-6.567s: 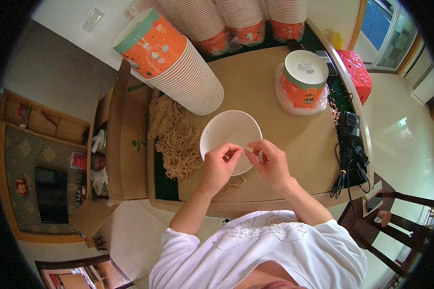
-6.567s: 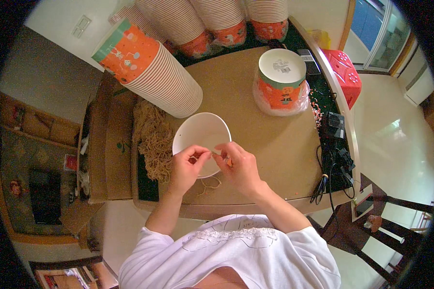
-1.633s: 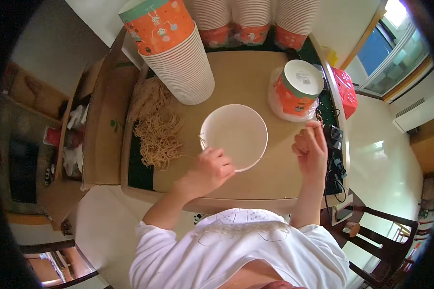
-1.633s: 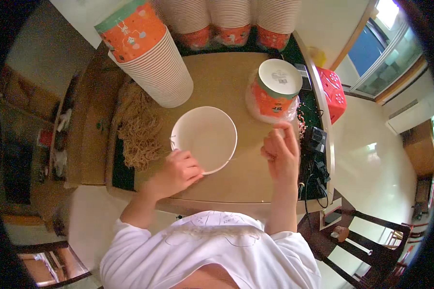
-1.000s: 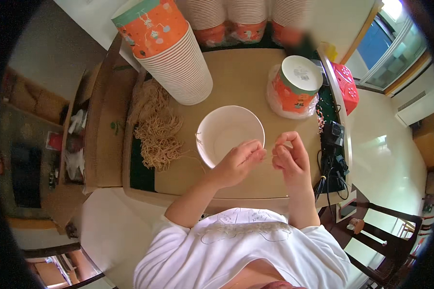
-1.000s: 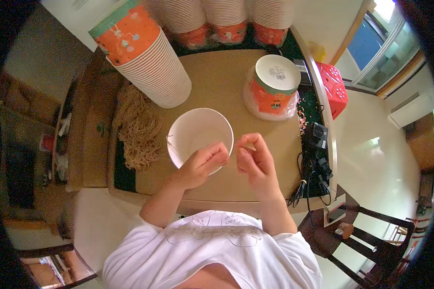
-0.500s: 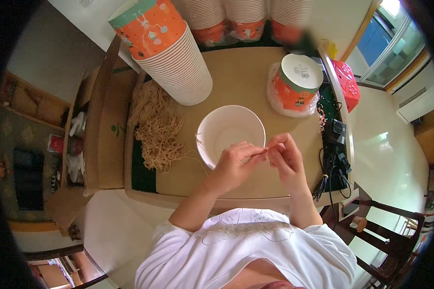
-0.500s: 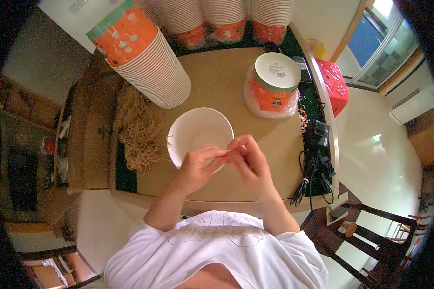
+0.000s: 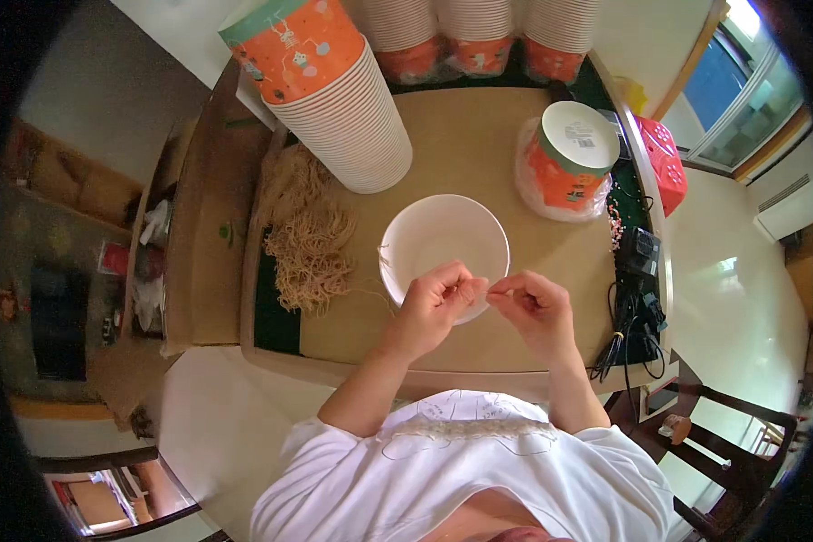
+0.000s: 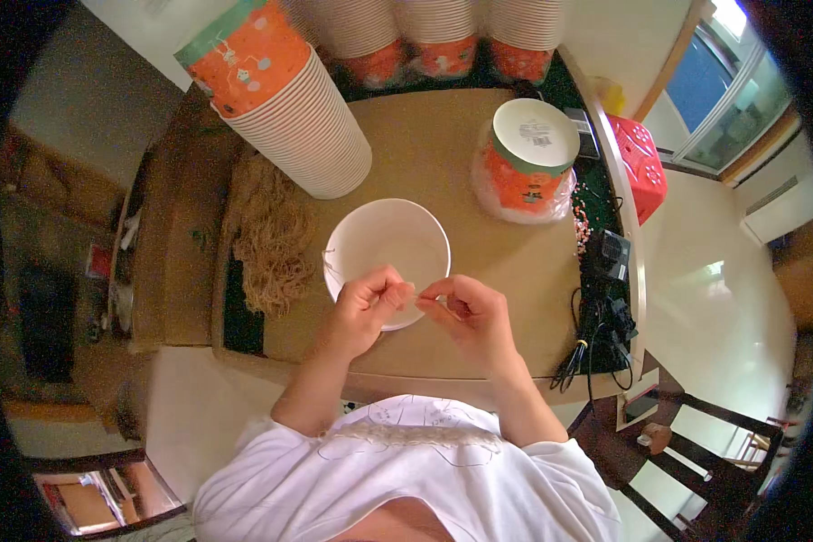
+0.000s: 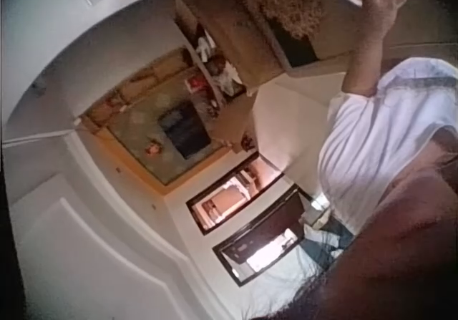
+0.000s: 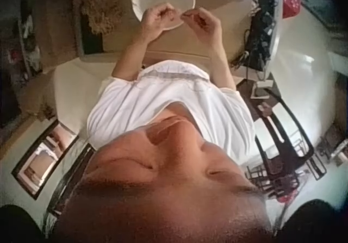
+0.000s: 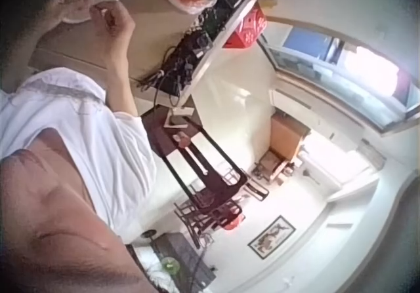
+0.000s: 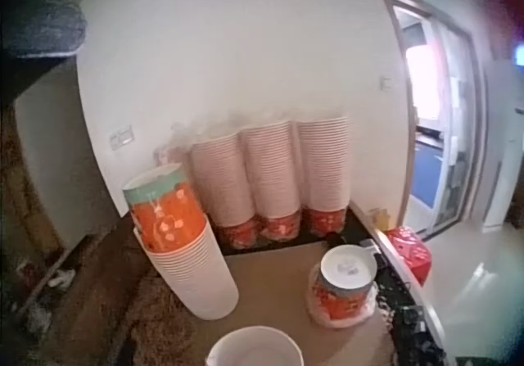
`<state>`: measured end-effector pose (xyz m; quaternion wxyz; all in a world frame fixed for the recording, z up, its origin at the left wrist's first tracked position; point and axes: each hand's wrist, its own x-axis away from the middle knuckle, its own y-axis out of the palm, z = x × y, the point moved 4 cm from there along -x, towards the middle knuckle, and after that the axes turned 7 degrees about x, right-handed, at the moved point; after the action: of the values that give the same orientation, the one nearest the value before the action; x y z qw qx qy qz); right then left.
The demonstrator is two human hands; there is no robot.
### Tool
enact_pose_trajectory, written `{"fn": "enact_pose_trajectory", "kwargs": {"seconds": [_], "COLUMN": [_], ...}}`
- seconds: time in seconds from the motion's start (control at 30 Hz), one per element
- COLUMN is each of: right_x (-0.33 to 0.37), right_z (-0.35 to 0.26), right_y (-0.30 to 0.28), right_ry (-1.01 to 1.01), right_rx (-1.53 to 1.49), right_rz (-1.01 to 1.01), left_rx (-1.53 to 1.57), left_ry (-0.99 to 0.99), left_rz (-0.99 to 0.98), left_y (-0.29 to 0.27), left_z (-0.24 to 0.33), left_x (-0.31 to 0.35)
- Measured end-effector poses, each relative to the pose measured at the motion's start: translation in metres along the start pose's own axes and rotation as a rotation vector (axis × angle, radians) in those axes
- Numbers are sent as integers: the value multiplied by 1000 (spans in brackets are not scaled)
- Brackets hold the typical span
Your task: Tying strings onto paper bowls in a packaging area.
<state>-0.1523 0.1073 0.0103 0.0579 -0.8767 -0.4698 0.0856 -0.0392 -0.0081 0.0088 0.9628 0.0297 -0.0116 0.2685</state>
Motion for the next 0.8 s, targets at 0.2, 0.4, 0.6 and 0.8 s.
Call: {"fn": "enact_pose_trajectory", "kwargs": {"seconds": [0.2,0.4,0.6,0.8], "right_x": [1,0,3,-3], "right_z": [1,-2,9,56], "right_y": [-2,-1,-3,-11], "right_ry": [-19,56,64,117], "right_rx": [19,-21,-54,-289], "right_rz": [60,99,157,337], "left_rx": [-42,-81,-127,-787], "left_ry": [54,131,141,494], "left_rz": [-22,-37,-21,180], "left_y": [10,13,18,37], "left_z": [2,2,-3,10], "left_x": [-2,-4,-5,-4]}}
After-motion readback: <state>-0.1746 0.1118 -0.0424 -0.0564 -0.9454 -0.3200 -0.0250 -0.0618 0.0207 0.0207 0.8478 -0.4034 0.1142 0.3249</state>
